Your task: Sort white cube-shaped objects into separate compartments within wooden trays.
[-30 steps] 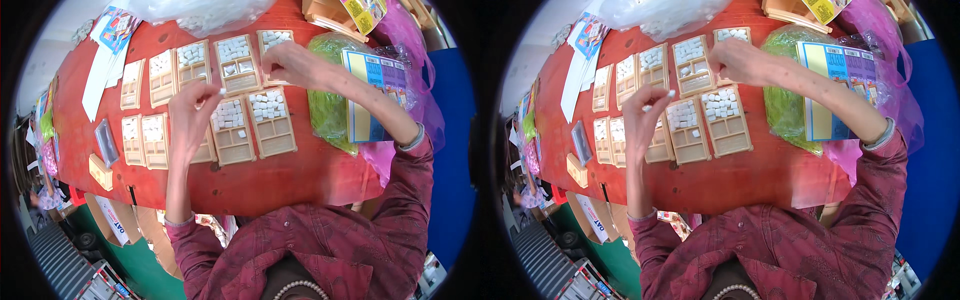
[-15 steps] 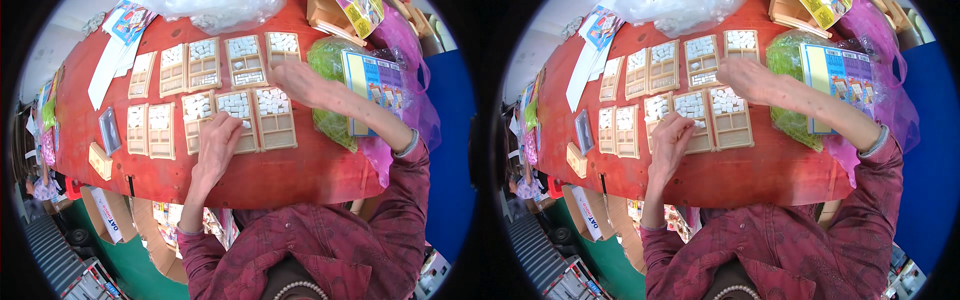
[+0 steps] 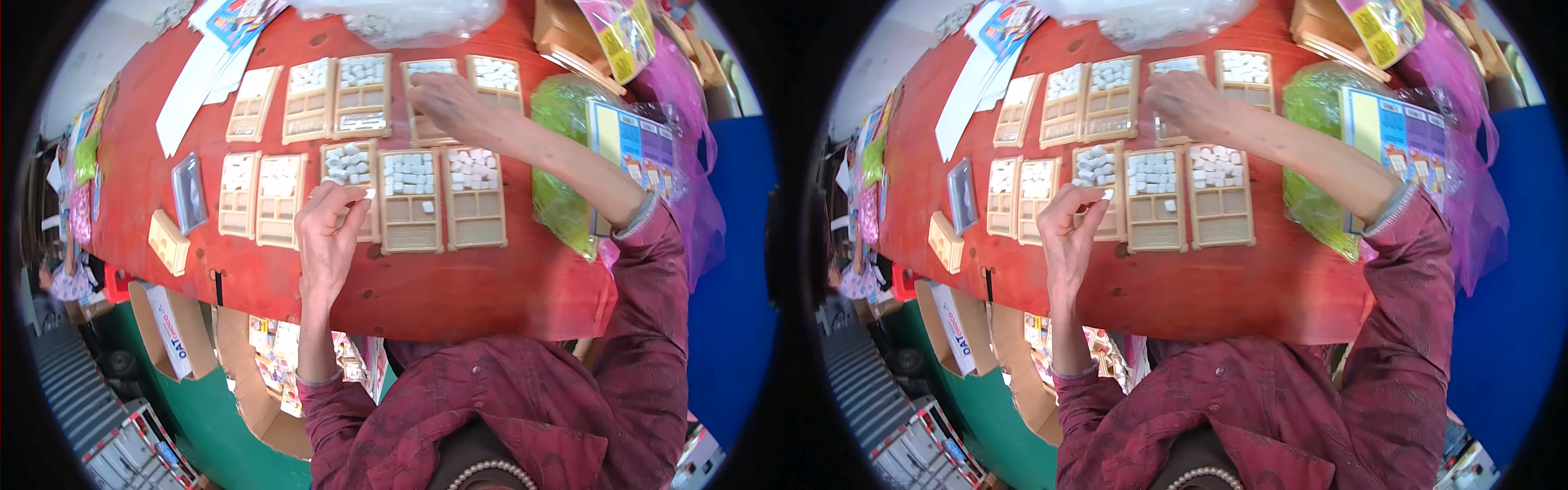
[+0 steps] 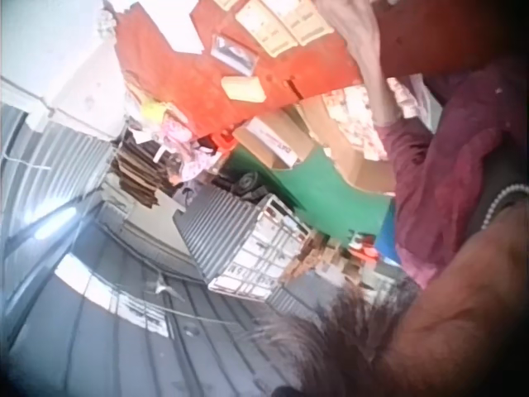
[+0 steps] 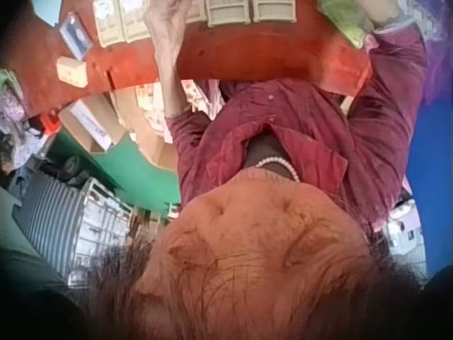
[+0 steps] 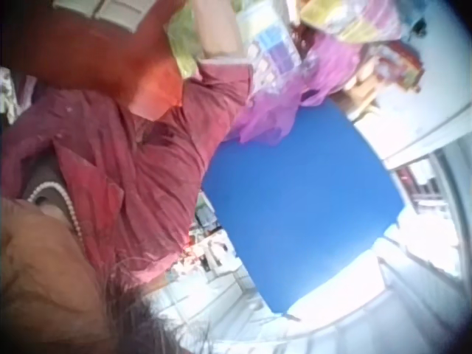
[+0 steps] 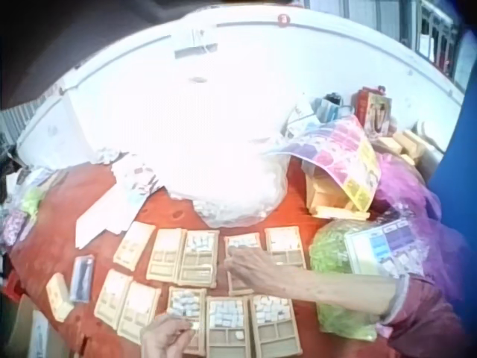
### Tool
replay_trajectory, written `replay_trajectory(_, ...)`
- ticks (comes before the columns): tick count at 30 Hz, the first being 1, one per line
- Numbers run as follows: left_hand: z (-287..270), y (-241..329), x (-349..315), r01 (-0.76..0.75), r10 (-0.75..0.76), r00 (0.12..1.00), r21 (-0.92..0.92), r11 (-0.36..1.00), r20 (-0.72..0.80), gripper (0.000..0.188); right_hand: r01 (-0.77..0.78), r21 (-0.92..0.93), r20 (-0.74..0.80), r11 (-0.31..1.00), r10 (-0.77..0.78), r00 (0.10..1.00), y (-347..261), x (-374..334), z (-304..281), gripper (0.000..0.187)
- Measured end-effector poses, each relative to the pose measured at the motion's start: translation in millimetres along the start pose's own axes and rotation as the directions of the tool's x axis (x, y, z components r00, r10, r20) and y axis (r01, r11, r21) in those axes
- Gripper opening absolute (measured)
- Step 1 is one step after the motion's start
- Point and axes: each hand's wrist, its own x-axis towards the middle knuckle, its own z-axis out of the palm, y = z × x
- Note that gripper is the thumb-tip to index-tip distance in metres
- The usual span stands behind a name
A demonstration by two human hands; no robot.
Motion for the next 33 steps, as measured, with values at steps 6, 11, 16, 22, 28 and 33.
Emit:
replay_trajectory(6,-17.4,-16.5,-20.4,0.194,-0.201,0.978,-0.101,0.976,-0.061,0.007,-0.011,-0.124,0.048,0.992,0.017,0.999,3.3,2.8,2.3,0.002)
replay_trajectory(11,-42.3,-25.6,-24.6,0.189,-0.192,0.966,-0.037,0.981,-0.172,0.008,0.026,-0.15,0.055,0.988,-0.018,0.998,2.4,12.8,-8.6,0.003)
replay_trajectory(16,-63.3,-23.5,-20.0,0.214,-0.243,0.932,-0.135,0.968,-0.267,0.008,-0.364,0.348,0.294,0.864,0.269,0.917,-28.2,39.9,-30.7,0.014)
replay_trajectory(22,-49.4,-26.4,-25.0,0.331,-0.494,0.86,-0.594,0.733,-0.13,0.007,-0.497,0.72,0.494,0.484,0.144,0.857,-100.7,66.1,-18.4,0.015)
replay_trajectory(28,-53.5,-36.0,-21.8,0.301,-0.572,0.82,-0.833,0.463,-0.022,0.013,-0.284,0.753,0.303,0.593,0.071,0.95,-126.1,83.5,34.3,0.017)
replay_trajectory(33,-70.4,-52.1,-27.3,0.305,-0.566,0.823,-0.801,0.515,-0.051,0.021,-0.283,0.784,0.269,0.553,0.108,0.957,-139.9,95.1,49.1,0.02)
